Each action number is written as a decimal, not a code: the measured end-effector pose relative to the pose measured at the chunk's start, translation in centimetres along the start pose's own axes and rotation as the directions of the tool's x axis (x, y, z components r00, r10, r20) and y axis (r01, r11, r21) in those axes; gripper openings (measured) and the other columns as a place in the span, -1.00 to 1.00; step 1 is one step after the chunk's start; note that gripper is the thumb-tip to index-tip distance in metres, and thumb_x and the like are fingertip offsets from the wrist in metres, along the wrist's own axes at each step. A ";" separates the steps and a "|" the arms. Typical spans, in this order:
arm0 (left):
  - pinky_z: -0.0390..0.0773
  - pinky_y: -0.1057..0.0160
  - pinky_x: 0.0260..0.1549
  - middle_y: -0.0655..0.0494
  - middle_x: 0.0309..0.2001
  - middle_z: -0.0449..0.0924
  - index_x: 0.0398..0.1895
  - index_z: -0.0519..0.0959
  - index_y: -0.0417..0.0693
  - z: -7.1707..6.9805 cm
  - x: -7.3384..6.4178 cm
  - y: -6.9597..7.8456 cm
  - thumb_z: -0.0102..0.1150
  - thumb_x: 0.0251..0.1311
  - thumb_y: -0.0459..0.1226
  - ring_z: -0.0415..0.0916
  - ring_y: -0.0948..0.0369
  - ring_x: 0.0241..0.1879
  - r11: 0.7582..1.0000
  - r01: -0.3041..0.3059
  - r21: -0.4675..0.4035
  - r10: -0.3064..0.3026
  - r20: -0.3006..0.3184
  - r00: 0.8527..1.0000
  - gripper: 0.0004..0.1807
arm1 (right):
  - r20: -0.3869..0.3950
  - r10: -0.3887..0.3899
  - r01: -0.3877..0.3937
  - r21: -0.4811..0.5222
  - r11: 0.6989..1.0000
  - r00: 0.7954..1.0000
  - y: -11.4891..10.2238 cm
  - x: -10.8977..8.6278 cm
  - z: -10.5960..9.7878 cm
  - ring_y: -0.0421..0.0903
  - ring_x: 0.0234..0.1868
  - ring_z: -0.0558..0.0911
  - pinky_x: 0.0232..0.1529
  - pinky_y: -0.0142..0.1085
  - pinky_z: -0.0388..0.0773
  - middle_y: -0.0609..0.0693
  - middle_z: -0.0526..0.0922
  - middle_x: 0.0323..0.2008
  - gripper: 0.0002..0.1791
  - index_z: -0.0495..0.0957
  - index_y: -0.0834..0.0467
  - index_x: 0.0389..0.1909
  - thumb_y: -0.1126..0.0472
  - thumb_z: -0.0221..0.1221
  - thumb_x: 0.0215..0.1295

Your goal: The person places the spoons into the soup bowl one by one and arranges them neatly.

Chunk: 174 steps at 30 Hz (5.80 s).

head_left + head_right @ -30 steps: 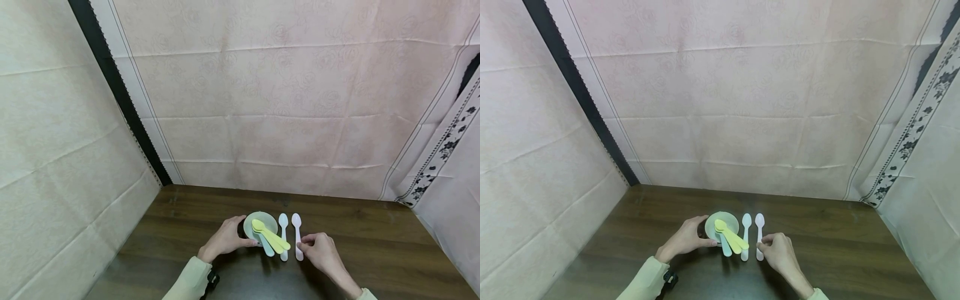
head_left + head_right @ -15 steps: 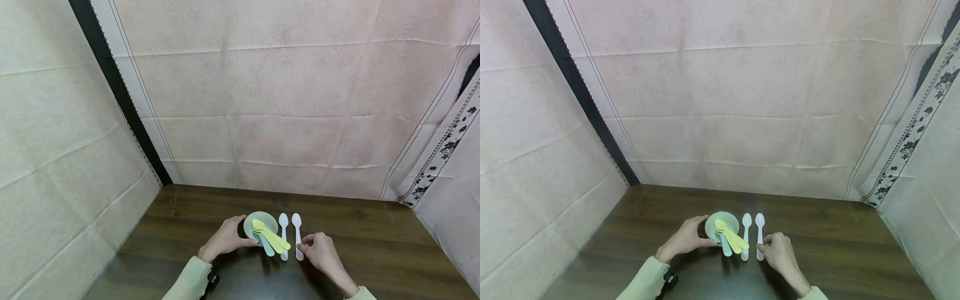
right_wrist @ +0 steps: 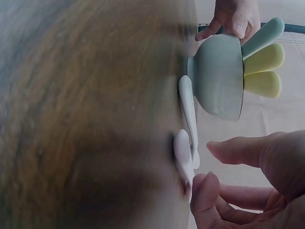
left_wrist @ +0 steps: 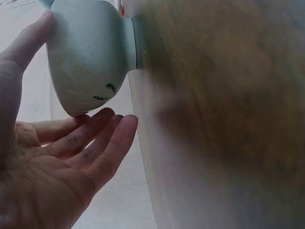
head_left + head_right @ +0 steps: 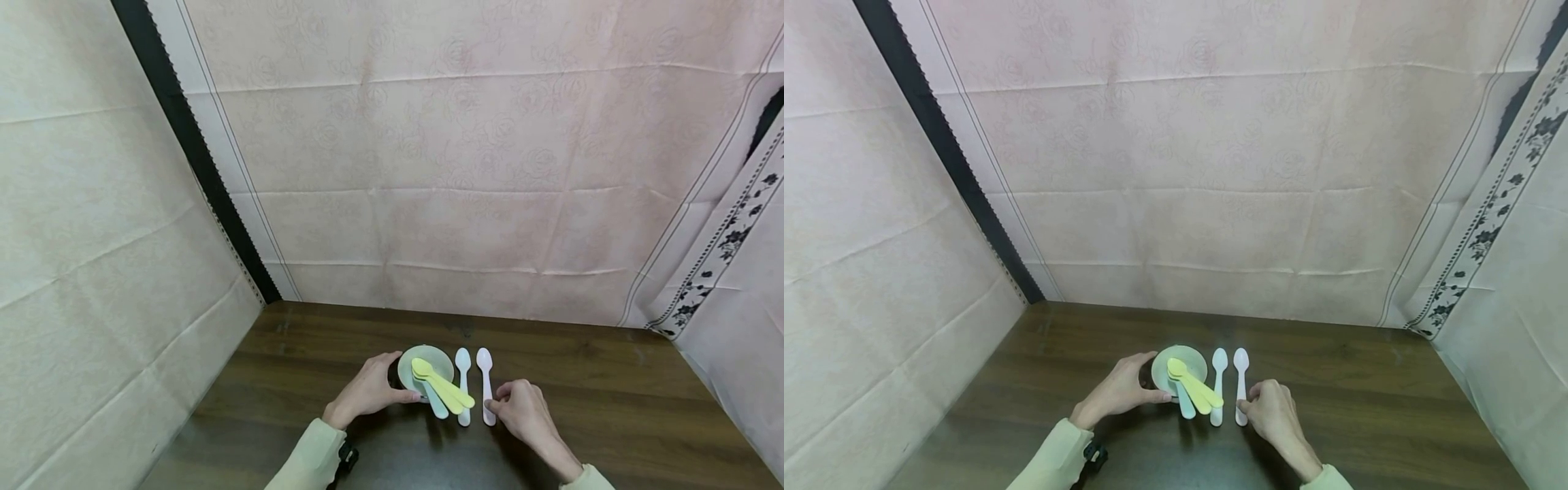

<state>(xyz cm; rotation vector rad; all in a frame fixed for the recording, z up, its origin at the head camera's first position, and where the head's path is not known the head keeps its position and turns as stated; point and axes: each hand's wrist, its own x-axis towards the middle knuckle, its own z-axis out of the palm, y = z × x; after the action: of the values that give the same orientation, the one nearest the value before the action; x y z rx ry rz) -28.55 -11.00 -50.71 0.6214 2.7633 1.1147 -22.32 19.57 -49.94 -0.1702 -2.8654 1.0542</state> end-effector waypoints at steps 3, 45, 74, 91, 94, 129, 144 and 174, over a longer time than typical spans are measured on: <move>0.47 -0.35 0.47 -0.27 0.53 0.49 0.58 0.42 -0.25 0.0 0.1 0.0 0.62 0.14 0.20 0.41 -0.26 0.55 1.000 -0.001 -0.001 0.001 -0.003 1.000 0.09 | -0.002 -0.008 0.008 -0.004 1.000 1.000 0.1 0.0 0.0 -0.14 -0.47 0.55 -0.42 -0.27 0.44 -0.07 0.71 -0.55 -0.87 0.81 0.24 -0.38 0.27 0.55 0.19; 0.48 -0.32 0.47 -0.26 0.53 0.50 0.58 0.41 -0.25 0.1 0.1 -0.2 0.61 0.14 0.23 0.42 -0.23 0.54 1.000 -0.010 -0.001 0.010 0.001 1.000 0.11 | 0.018 -0.031 0.031 -0.049 0.998 0.999 7.2 4.3 5.0 -0.18 -0.53 0.52 -0.48 -0.30 0.43 -0.20 0.61 -0.66 -0.74 0.70 -0.07 -0.65 0.12 0.56 0.12; 0.50 -0.30 0.45 -0.25 0.50 0.53 0.57 0.44 -0.24 0.0 0.2 -0.2 0.61 0.14 0.21 0.44 -0.25 0.53 1.000 -0.029 0.006 0.029 0.003 1.000 0.08 | 0.034 0.022 -0.022 0.027 0.999 0.999 -0.2 0.2 1.9 -0.18 -0.66 0.60 -0.58 -0.31 0.49 -0.12 0.63 -0.77 -0.77 0.67 0.16 -0.64 0.36 0.39 0.18; 0.49 -0.32 0.46 -0.25 0.52 0.50 0.58 0.43 -0.23 0.0 0.0 -0.2 0.60 0.14 0.25 0.42 -0.25 0.54 1.000 -0.009 0.005 0.009 0.011 1.000 0.10 | 0.055 0.071 -0.075 0.071 0.995 0.996 -0.1 0.0 1.8 -0.19 -0.63 0.65 -0.55 -0.32 0.53 -0.06 0.69 -0.69 -0.81 0.70 0.18 -0.57 0.34 0.40 0.23; 0.47 -0.33 0.47 -0.26 0.53 0.49 0.59 0.42 -0.24 0.0 0.0 -0.2 0.60 0.14 0.24 0.39 -0.26 0.56 1.000 -0.004 0.002 0.004 0.013 1.000 0.11 | 0.055 0.075 -0.079 0.079 0.994 0.996 -0.2 -0.1 1.7 -0.19 -0.63 0.67 -0.55 -0.33 0.54 -0.06 0.70 -0.68 -0.81 0.71 0.18 -0.56 0.33 0.40 0.25; 0.48 -0.30 0.47 -0.23 0.52 0.51 0.58 0.42 -0.25 -0.1 0.2 -0.1 0.60 0.14 0.24 0.42 -0.23 0.55 1.000 -0.016 0.019 0.016 0.013 1.000 0.11 | 0.025 0.038 -0.042 0.166 0.985 0.999 -1.6 -0.8 -0.7 -0.21 -0.54 0.66 -0.48 -0.35 0.51 -0.09 0.72 -0.59 -0.93 0.76 0.21 -0.38 0.32 0.39 0.31; 0.47 -0.33 0.48 -0.25 0.53 0.50 0.58 0.42 -0.25 -0.1 0.2 -0.1 0.60 0.14 0.24 0.40 -0.26 0.55 1.000 -0.006 0.024 0.006 0.018 1.000 0.11 | 0.015 0.025 -0.027 0.212 0.977 1.000 -2.3 -1.4 -1.4 -0.20 -0.52 0.69 -0.46 -0.39 0.52 -0.06 0.76 -0.53 -0.96 0.78 0.25 -0.31 0.35 0.38 0.31; 0.46 -0.35 0.47 -0.26 0.53 0.50 0.58 0.42 -0.26 -0.1 0.0 0.1 0.61 0.13 0.23 0.40 -0.26 0.55 1.000 -0.003 0.022 0.003 0.015 1.000 0.11 | -0.016 0.014 -0.009 0.278 0.961 1.000 -3.0 -1.6 -2.3 -0.16 -0.51 0.67 -0.49 -0.39 0.51 -0.02 0.78 -0.43 -0.85 0.81 0.32 -0.13 0.35 0.35 0.38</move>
<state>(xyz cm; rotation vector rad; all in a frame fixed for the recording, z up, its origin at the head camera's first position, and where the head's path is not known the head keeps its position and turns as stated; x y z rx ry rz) -28.52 -11.03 -50.61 0.6338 2.7664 1.0773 -20.69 18.52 -46.30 -0.1750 -2.6644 1.4326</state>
